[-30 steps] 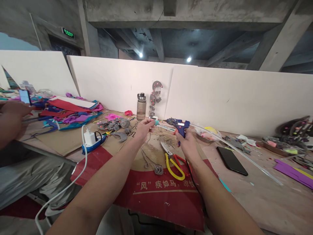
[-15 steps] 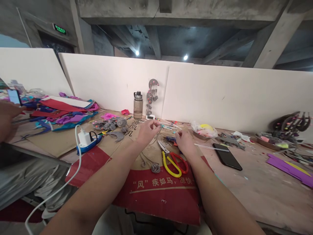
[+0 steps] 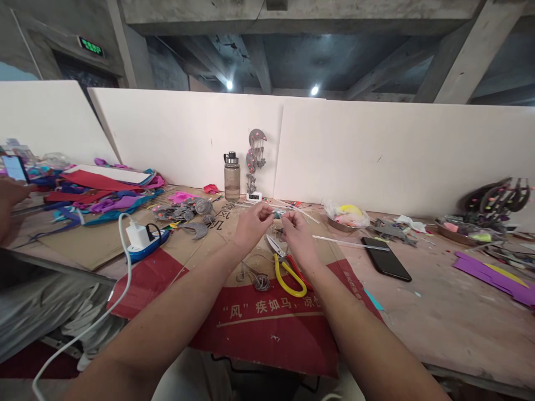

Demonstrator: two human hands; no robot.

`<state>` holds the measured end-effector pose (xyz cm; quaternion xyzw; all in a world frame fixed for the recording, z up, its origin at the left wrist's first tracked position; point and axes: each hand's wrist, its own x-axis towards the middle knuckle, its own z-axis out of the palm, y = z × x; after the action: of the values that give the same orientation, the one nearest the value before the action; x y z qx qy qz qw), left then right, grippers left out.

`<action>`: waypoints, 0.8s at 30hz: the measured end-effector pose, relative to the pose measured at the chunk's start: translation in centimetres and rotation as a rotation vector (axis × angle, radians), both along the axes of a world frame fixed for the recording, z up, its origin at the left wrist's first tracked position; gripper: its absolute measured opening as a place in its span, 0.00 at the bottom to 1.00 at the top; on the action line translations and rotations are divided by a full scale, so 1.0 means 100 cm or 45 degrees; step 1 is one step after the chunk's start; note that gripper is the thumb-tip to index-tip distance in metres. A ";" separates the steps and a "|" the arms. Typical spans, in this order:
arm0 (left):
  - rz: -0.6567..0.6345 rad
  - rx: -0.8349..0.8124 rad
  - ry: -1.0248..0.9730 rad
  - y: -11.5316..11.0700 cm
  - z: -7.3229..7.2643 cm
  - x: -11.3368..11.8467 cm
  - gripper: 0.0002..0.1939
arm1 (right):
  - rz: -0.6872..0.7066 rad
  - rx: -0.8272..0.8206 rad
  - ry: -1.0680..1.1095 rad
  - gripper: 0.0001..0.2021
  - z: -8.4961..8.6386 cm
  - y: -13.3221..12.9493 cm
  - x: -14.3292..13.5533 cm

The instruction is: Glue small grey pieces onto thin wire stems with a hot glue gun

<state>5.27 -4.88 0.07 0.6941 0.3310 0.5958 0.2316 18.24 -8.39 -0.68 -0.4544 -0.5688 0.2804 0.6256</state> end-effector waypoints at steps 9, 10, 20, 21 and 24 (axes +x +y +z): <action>0.021 0.007 0.141 -0.012 0.007 0.001 0.05 | -0.239 0.125 -0.316 0.08 0.010 -0.010 0.003; 0.034 0.030 0.156 -0.012 0.008 0.000 0.05 | -0.237 0.131 -0.318 0.08 0.009 -0.009 0.003; 0.041 0.200 0.239 -0.011 0.008 0.000 0.07 | -0.264 0.170 -0.339 0.10 0.007 -0.009 0.005; 0.039 0.196 0.238 -0.011 0.008 0.000 0.06 | -0.272 0.172 -0.341 0.10 0.008 -0.009 0.005; 0.029 0.181 0.227 -0.012 0.009 0.000 0.06 | -0.305 0.184 -0.363 0.09 0.009 -0.009 0.005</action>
<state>5.29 -6.11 0.95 0.7553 0.3149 0.5563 0.1446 18.75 -9.33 0.19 -0.5078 -0.6122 0.0952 0.5986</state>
